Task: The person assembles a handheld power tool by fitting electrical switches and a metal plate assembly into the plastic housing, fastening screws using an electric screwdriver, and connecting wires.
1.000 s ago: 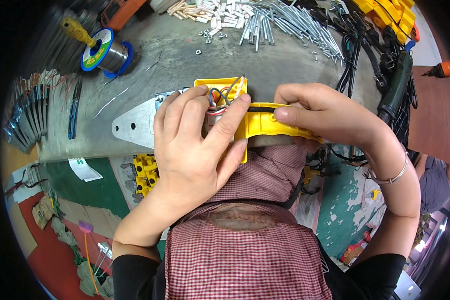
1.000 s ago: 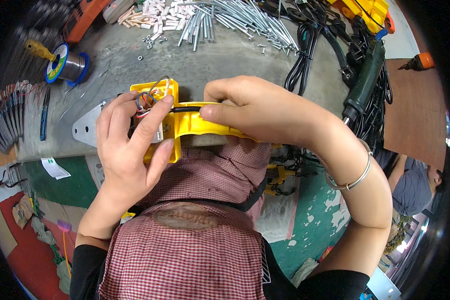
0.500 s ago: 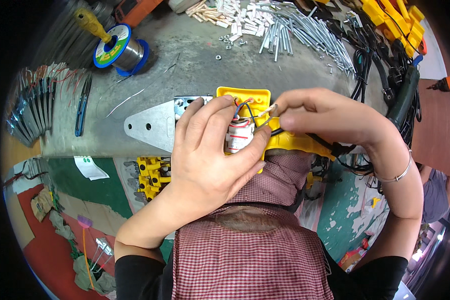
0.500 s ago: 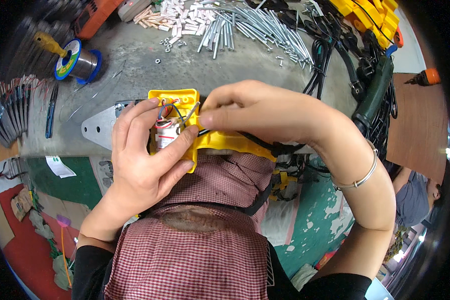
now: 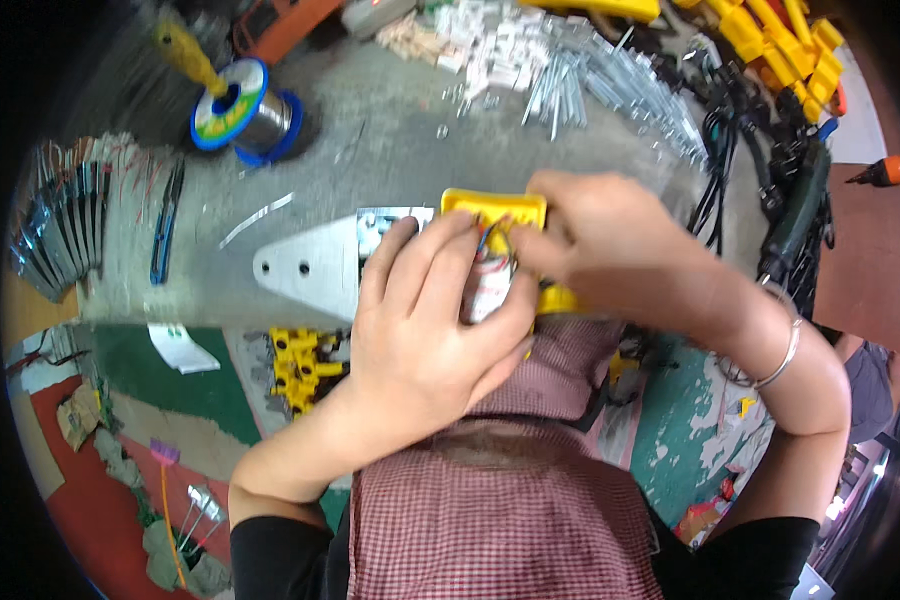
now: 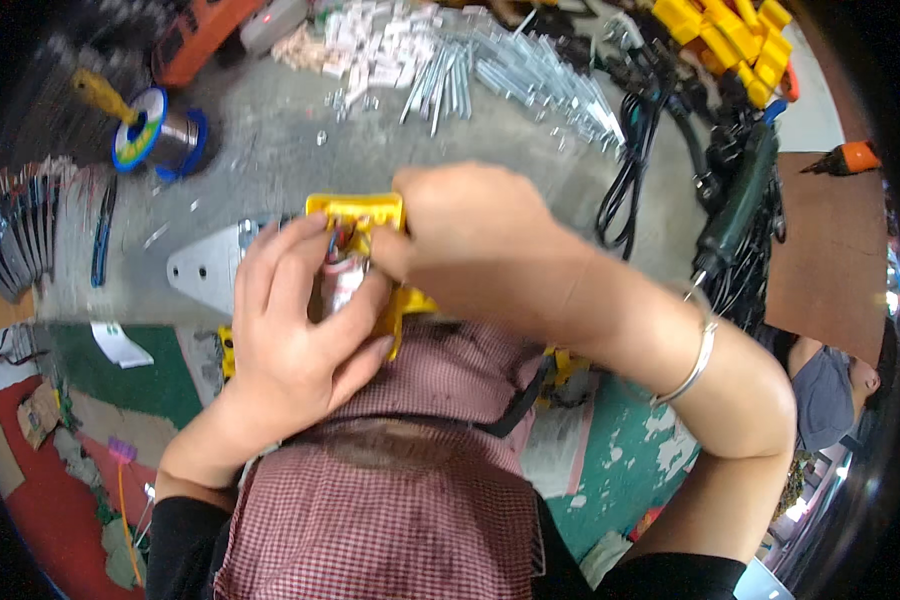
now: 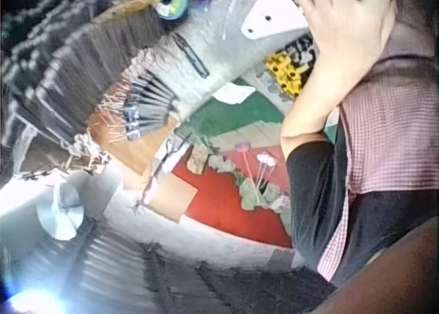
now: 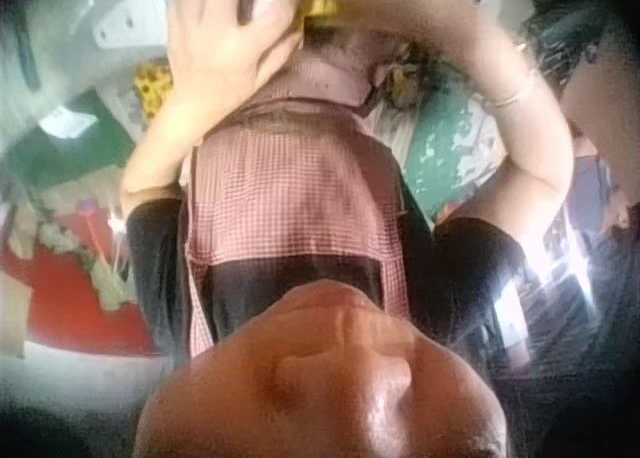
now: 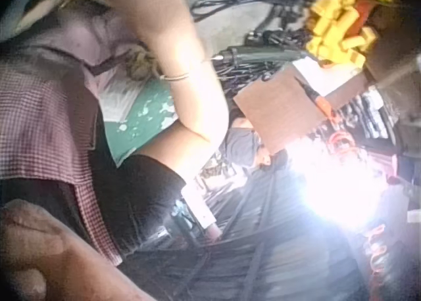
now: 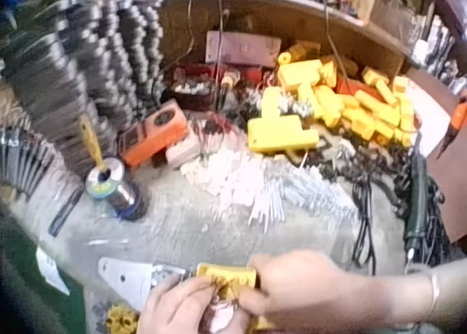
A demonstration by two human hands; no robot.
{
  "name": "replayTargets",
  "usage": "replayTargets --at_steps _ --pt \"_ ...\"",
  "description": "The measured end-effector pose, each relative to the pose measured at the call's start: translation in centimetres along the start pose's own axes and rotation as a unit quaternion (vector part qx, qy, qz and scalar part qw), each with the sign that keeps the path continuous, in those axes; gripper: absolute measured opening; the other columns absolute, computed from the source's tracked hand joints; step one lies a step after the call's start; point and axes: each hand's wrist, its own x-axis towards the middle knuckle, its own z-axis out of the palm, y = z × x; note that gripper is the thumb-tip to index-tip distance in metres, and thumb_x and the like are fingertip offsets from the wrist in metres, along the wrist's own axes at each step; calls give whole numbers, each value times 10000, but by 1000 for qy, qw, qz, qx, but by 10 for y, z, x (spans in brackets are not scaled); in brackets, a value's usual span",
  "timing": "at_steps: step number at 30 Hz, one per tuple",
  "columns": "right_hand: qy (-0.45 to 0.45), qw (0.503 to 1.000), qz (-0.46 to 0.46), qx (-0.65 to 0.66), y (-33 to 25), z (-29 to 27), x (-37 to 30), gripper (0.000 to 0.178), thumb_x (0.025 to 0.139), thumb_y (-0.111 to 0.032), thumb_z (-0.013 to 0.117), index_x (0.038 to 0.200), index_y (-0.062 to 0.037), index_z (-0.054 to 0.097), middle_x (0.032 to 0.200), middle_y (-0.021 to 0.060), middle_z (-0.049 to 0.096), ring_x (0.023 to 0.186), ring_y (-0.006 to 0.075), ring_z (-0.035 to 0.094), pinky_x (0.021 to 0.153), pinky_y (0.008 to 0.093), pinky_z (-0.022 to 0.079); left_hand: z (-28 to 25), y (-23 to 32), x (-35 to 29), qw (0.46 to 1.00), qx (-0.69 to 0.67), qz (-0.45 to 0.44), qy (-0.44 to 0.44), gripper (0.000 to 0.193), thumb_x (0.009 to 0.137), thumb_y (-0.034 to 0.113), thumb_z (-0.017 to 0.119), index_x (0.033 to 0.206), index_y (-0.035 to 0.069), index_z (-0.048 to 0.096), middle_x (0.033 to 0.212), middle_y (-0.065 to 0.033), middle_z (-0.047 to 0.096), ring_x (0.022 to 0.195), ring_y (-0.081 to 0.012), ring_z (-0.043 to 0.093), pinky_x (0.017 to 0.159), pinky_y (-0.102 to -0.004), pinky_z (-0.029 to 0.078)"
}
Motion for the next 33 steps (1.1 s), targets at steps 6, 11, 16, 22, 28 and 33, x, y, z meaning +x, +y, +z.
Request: replayTargets --at_steps 6,11,16,22,28,33 --pt "15 998 -47 -32 9 -52 14 305 904 -327 587 942 -43 691 788 202 671 786 377 662 744 446 521 -6 1 -3 1000 14 -21 -14 358 711 319 715 1022 152 658 1128 -210 563 1146 -358 523 969 -525 404" --pt "319 916 -96 -222 72 -134 61 330 811 -209 674 1101 -52 662 1012 143 667 962 332 641 856 421 504 -10 6 -3 1000 -7 -19 -18 351 725 329 714 1024 155 653 1105 -195 569 1152 -350 524 968 -532 402" --pt "253 861 -174 -405 97 -131 106 646 726 -193 748 1314 -51 522 1171 182 600 1109 368 560 966 414 457 -7 5 3 999 -16 -20 -28 360 725 323 711 1033 148 650 1132 -200 561 1164 -352 518 964 -527 399" --pt "304 871 -68 -380 62 -126 -3 564 791 -232 688 1298 -29 546 1136 217 633 982 334 638 869 364 491 2 -3 3 1000 -21 -9 -5 431 660 316 719 1038 116 668 1139 -212 525 1151 -398 506 955 -577 405" --pt "344 916 160 -131 143 -73 -120 425 877 -259 635 1205 11 614 1085 232 647 956 305 647 875 332 479 3 -2 5 1000 -17 0 9 436 649 307 725 1032 106 670 1139 -208 526 1154 -391 501 961 -559 403" --pt "319 869 97 -365 162 -75 -123 393 843 -32 564 1236 -34 590 1337 138 524 1208 350 507 1007 370 413 -5 0 2 1000 -15 1 -1 429 676 249 725 1066 89 648 1101 -203 520 1131 -406 503 930 -507 408"
